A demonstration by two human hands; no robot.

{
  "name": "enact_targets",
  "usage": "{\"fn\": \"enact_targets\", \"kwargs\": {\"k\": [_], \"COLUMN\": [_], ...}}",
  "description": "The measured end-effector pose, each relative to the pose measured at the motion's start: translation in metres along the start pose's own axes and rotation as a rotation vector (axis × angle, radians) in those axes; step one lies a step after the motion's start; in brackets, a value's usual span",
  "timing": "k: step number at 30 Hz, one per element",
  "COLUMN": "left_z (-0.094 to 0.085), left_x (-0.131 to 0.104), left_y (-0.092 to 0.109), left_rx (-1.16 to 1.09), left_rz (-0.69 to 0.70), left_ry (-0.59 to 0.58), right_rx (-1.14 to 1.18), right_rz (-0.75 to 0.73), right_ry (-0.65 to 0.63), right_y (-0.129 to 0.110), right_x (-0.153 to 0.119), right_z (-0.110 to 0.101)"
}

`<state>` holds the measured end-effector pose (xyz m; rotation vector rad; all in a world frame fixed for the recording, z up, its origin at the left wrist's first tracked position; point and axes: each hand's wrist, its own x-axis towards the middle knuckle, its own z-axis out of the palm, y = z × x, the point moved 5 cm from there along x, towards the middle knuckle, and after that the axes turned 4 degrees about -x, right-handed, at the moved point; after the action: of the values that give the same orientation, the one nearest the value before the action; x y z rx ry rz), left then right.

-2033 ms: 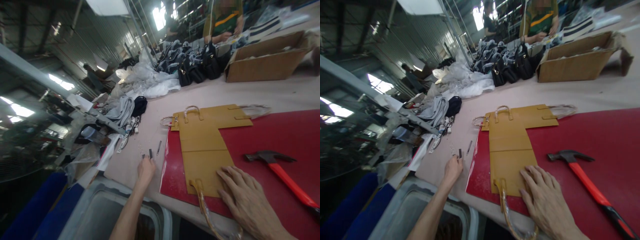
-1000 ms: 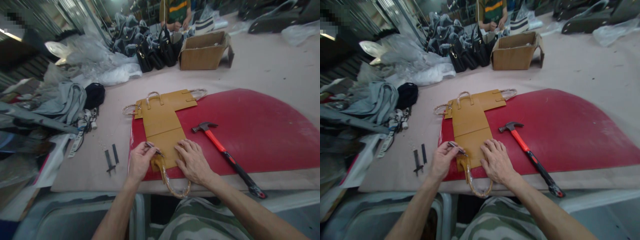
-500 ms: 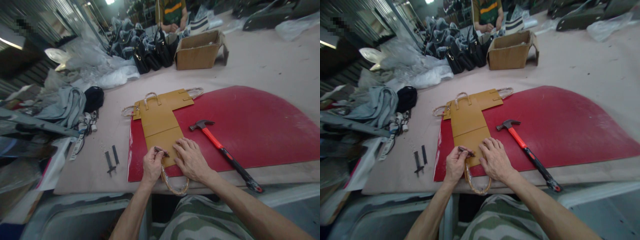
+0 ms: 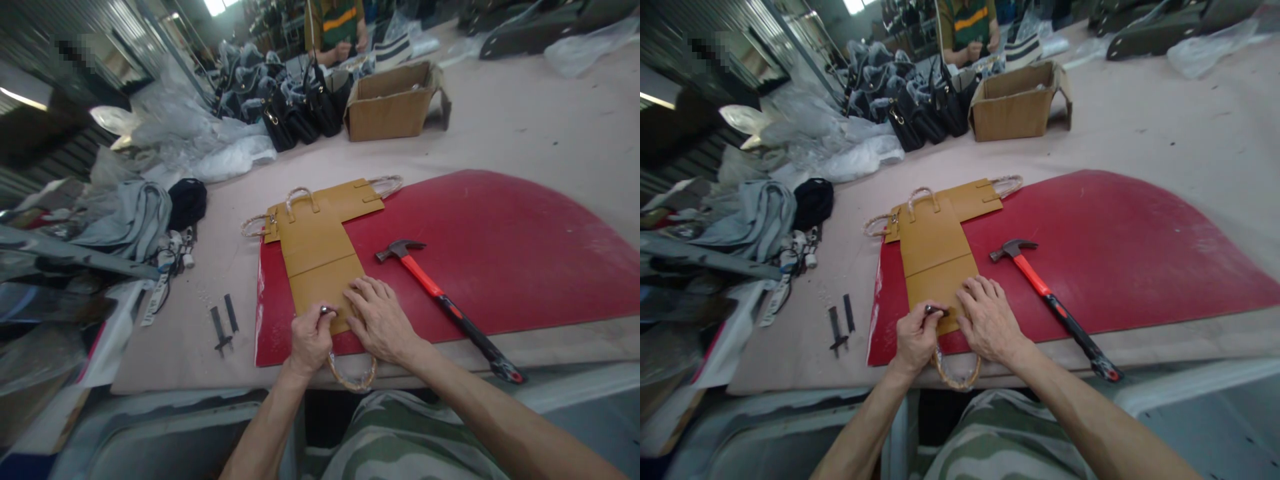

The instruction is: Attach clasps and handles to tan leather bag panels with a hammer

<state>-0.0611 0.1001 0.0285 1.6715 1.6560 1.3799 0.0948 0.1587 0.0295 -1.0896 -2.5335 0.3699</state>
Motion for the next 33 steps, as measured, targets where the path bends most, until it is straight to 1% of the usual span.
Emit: {"fn": "enact_targets", "kwargs": {"k": [3, 5, 7, 10, 13, 14, 16, 18, 19, 21, 23, 24, 25, 27, 29, 30, 31, 33], "left_z": [0.000, 0.000, 0.000, 0.000, 0.003, 0.003, 0.004, 0.005, 0.005, 0.006, 0.007, 0.006, 0.006, 0.006, 0.006, 0.006, 0.006, 0.007], "left_x": [0.001, 0.003, 0.008, 0.014, 0.016, 0.015, 0.014, 0.012, 0.011, 0.010, 0.010, 0.010, 0.011, 0.012, 0.013, 0.013, 0.013, 0.013], "left_y": [0.003, 0.004, 0.003, 0.000, -0.003, -0.004, -0.005, -0.006, -0.006, -0.005, -0.005, -0.005, -0.006, -0.007, -0.009, -0.010, -0.011, -0.012], "left_rx": [0.018, 0.014, -0.016, -0.063, -0.050, -0.042, -0.030, -0.013, -0.003, 0.016, 0.025, 0.022, 0.017, 0.003, -0.007, -0.010, -0.014, -0.021], "left_rz": [0.071, 0.074, 0.016, -0.089, -0.096, -0.088, -0.064, -0.035, -0.019, 0.010, 0.025, 0.026, 0.022, 0.003, -0.008, -0.009, -0.006, 0.006], "left_ry": [-0.050, -0.087, -0.096, -0.072, -0.071, -0.069, -0.059, -0.064, -0.073, -0.099, -0.124, -0.134, -0.143, -0.161, -0.174, -0.177, -0.176, -0.173], "right_rx": [0.000, 0.001, 0.004, 0.027, 0.071, 0.073, 0.019, -0.123, -0.203, -0.327, -0.334, -0.265, -0.115, 0.347, 0.795, 0.931, 1.001, 1.047], "right_rz": [-0.006, -0.006, -0.007, -0.009, -0.023, -0.018, 0.033, 0.148, 0.220, 0.364, 0.459, 0.504, 0.579, 0.771, 0.931, 0.969, 0.981, 0.968], "right_ry": [0.005, 0.010, 0.016, 0.029, 0.028, 0.038, 0.081, 0.102, 0.070, -0.062, -0.174, -0.199, -0.211, -0.248, -0.326, -0.360, -0.384, -0.365], "right_y": [0.000, 0.000, -0.001, -0.001, 0.006, 0.011, 0.027, 0.049, 0.061, 0.084, 0.100, 0.105, 0.109, 0.111, 0.103, 0.096, 0.088, 0.074], "right_x": [-0.001, -0.002, -0.002, -0.002, -0.001, -0.001, -0.003, -0.009, -0.014, -0.024, -0.032, -0.035, -0.038, -0.042, -0.043, -0.042, -0.041, -0.036], "right_z": [-0.001, -0.001, -0.001, 0.002, -0.001, -0.005, -0.021, -0.041, -0.050, -0.061, -0.067, -0.068, -0.068, -0.062, -0.054, -0.053, -0.054, -0.063]}}
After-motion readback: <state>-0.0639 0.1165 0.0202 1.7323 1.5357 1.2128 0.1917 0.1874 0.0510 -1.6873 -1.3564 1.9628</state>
